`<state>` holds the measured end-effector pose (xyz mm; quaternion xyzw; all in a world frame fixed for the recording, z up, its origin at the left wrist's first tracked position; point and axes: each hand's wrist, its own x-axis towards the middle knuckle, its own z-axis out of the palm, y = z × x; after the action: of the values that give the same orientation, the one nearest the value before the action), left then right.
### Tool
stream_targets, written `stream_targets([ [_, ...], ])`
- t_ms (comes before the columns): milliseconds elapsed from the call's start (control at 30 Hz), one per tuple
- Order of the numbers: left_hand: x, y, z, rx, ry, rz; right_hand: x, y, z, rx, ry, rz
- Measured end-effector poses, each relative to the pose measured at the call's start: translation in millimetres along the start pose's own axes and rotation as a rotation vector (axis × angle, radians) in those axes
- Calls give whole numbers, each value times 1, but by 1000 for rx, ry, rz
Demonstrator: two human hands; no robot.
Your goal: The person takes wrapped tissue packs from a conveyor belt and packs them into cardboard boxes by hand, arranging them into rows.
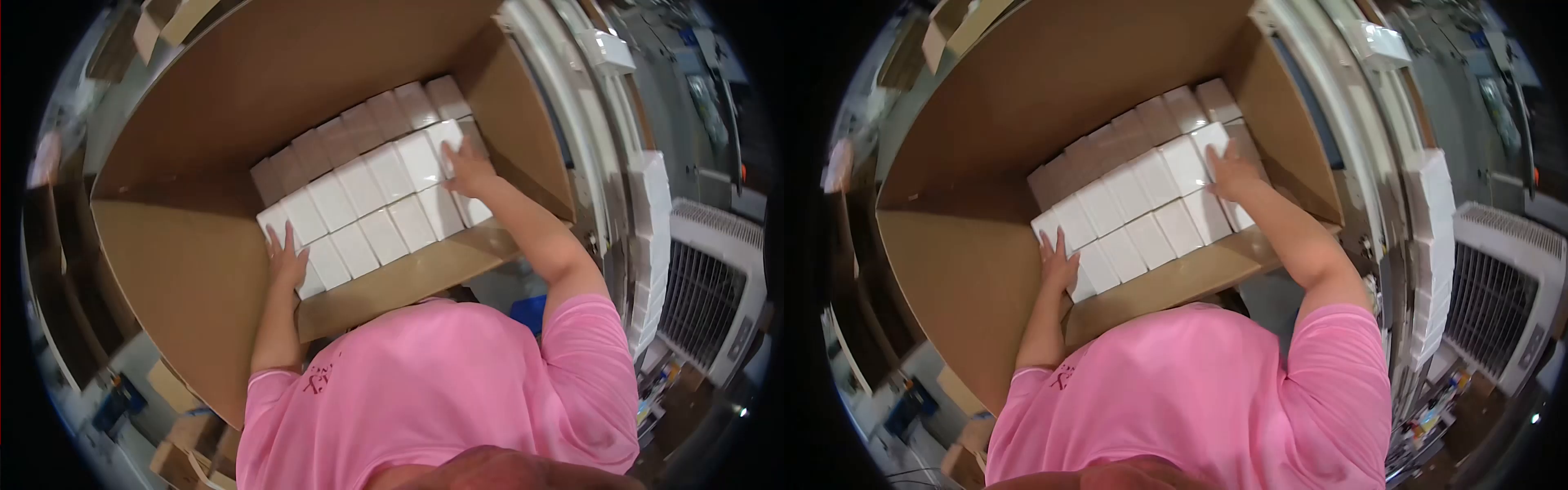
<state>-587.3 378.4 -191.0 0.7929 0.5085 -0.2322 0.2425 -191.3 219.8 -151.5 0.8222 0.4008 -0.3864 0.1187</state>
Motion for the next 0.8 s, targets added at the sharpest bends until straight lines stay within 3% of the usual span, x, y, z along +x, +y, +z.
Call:
stream_targets([
  [67, 6, -7, 6, 83, -81, -5, -1, 15, 15, -34, 42, -185],
  [133, 9, -11, 5, 113, -117, 64, -44, 25, -3, 181, 19, -323],
  [167, 24, -23, 17, 218, -150, 89, -71, 36, 0, 385, 253, -462],
  [200, 41, -26, 27, 236, -177, 58, -107, 46, -14, 583, 305, -521],
  [267, 18, 38, 4, 128, -31, 162, -174, 84, -17, 696, 579, -550],
  [367, 9, 146, -4, -156, 222, 412, -270, 163, 9, 872, 888, -284],
  [433, -19, 239, -20, -356, 335, 645, -330, 222, 46, 850, 1205, 2],
  [467, -37, 293, -27, -428, 375, 788, -364, 249, 62, 978, 1146, 241],
  [500, -74, 349, -41, -421, 399, 825, -391, 273, 88, 914, 1310, 437],
  [567, -86, 435, -42, -711, 216, 1032, -435, 322, 142, 808, 1553, 721],
  [600, -112, 477, -44, -705, 167, 1049, -454, 350, 177, 659, 1603, 865],
  [633, -120, 515, -37, -506, 307, 1092, -475, 379, 216, 416, 1539, 1014],
  [667, -142, 549, -30, -472, 351, 1262, -495, 392, 239, 464, 1488, 1093],
  [700, -165, 579, -23, -404, 325, 1302, -510, 399, 257, 508, 1431, 1177],
  [767, -196, 632, 2, -202, 477, 1538, -523, 415, 288, 924, 1341, 1016],
  [800, -208, 652, 14, -67, 395, 1519, -527, 422, 296, 1119, 1280, 936],
])
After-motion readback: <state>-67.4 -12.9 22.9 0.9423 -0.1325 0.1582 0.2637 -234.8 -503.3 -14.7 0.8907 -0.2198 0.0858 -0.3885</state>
